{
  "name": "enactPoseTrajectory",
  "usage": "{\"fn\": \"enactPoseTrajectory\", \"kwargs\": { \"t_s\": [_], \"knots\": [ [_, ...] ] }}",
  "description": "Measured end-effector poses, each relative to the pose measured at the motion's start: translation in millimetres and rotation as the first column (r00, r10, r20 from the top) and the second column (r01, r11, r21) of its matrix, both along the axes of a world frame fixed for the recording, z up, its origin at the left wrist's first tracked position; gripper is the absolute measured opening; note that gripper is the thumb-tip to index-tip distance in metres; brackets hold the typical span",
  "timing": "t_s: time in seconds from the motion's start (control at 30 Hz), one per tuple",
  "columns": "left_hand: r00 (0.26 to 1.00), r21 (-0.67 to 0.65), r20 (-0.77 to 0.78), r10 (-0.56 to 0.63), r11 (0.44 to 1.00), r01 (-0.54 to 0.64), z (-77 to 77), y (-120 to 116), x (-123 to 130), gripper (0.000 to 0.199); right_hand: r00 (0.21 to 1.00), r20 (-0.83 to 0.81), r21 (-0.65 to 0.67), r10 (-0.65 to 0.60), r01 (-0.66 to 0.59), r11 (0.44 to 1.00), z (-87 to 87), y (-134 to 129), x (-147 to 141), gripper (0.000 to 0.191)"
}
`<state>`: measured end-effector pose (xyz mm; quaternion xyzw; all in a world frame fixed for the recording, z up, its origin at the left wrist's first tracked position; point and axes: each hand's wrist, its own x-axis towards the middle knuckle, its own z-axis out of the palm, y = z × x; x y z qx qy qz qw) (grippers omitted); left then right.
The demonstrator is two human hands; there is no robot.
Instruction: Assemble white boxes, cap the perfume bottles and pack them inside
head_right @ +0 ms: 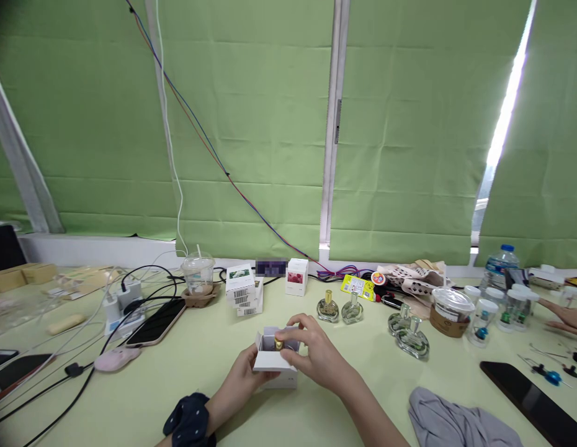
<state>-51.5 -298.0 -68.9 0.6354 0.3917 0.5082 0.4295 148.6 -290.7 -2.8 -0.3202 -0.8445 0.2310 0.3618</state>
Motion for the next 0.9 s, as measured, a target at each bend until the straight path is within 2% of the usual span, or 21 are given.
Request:
{"fn": "enactPoseTrajectory", "kwargs": {
  "t_s": [0.13,0.33,0.43,0.5,0.63,0.73,0.9],
  "knots": [
    [1.0,-0.021,0.003,-0.001,1.0,0.001,2.1,-0.6,1.6,0.041,0.999,0.043,0.048,0.004,-0.006,0.999,-4.2,0.0,-0.8,0.024],
    [0.999,0.033,0.001,0.033,0.999,-0.033,-3.6,-3.7,1.9,0.046,0.999,-0.034,0.258,0.034,-0.024,0.966,-15.9,4.9,-4.8,0.024],
    [0.993,0.116,0.013,0.121,0.986,-0.122,-6.2,-5.8,0.4,0.052,0.996,-0.076,0.238,0.046,-0.026,0.971,-18.2,6.5,-5.8,0.029],
    [0.984,0.208,-0.012,0.177,0.963,-0.171,-5.2,-7.1,-0.8,0.045,0.996,-0.081,0.217,0.032,-0.014,0.976,-17.8,7.1,-5.1,0.031],
    [0.984,0.324,-0.137,0.115,0.944,-0.065,1.0,-10.4,-2.1,0.024,0.998,-0.06,0.215,-0.021,0.034,0.976,-16.6,7.2,-3.8,0.035],
    [0.982,0.335,-0.172,0.082,0.942,-0.02,3.7,-11.9,-2.6,0.023,0.995,-0.099,0.172,-0.023,0.04,0.984,-18.0,6.1,-5.9,0.035],
    [0.973,0.308,-0.204,0.11,0.95,-0.042,8.1,-11.9,-3.2,0.025,0.966,-0.257,0.031,0.017,-0.01,0.999,-18.6,6.4,-8.1,0.029]
  ]
}}
